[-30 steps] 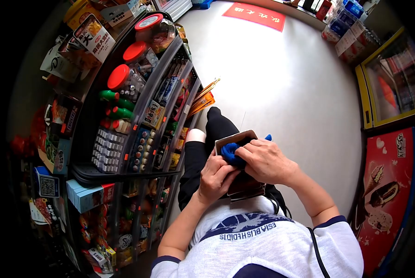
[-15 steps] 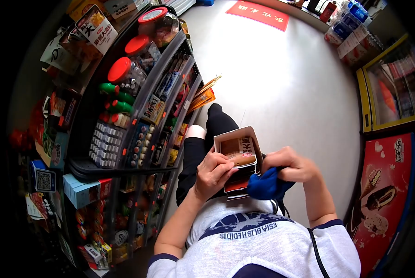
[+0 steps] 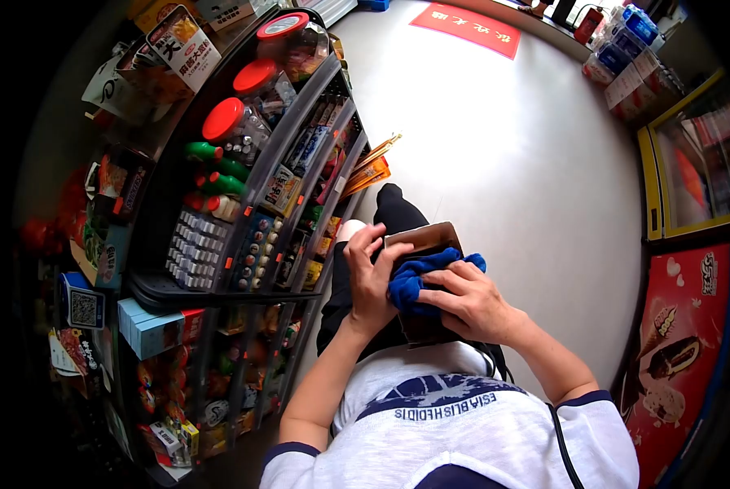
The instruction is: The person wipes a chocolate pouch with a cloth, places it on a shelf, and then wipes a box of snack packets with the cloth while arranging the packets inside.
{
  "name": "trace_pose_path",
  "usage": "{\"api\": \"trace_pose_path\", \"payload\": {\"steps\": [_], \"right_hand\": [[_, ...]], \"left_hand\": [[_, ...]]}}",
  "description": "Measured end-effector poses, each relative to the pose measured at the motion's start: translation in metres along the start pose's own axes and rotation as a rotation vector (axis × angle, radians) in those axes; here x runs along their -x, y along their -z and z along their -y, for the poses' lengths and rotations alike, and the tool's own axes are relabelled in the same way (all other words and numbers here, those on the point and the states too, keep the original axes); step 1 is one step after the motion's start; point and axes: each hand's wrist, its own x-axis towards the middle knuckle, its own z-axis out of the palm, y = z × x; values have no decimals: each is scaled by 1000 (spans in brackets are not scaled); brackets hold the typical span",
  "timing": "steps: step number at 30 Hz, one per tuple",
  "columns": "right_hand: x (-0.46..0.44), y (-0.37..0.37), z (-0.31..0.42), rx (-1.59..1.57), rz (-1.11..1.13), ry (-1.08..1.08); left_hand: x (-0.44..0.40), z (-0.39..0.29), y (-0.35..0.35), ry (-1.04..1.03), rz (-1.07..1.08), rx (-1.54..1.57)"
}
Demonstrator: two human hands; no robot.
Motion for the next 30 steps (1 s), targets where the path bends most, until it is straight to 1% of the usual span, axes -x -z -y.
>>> {"api": "trace_pose_path", "payload": {"steps": [1,3,4,6,7,10,13,14,15,17,19,20,21,23,24,27,30], "right_hand": [[2,-2,0,0,41,-3],[7,-5,0,2,125,-14],[7,-4,3,14,152,-18],[7,1,5,-72,224,-6],[7,3,5,-114,260,-1],[8,16,-2,-403,349,-19],[5,32,-8,-656,162,-97],[0,37,-4,-664,-33,-87],[-5,43,2,-563,-177,-134],[-16,40,3,-233,-355,-55],[-21,25,2,22,-314,24],[-18,10,-5,168,-225,52],[-12,-2,-10,286,-125,76],[-3,-12,-4,350,-74,20],[1,-14,-2,310,-88,0],[5,1,2,136,75,-88],[5,32,-4,-201,79,-153]], "left_hand": [[-1,3,1,42,25,24],[-6,4,1,32,66,-3],[-5,7,-1,75,83,140],[-3,13,-9,170,122,422],[-3,12,-10,205,128,413],[-6,9,-11,294,125,404],[-8,6,-9,351,101,405],[-10,6,-8,354,101,388],[-12,6,-8,358,101,371],[-9,9,-15,323,71,378],[-8,12,-19,286,42,359],[-10,6,-16,308,54,260],[-10,7,-17,337,59,303],[-10,11,-19,398,65,387],[-9,11,-19,361,66,358],[-10,2,-16,456,126,464],[-10,5,-17,359,128,426]]}}
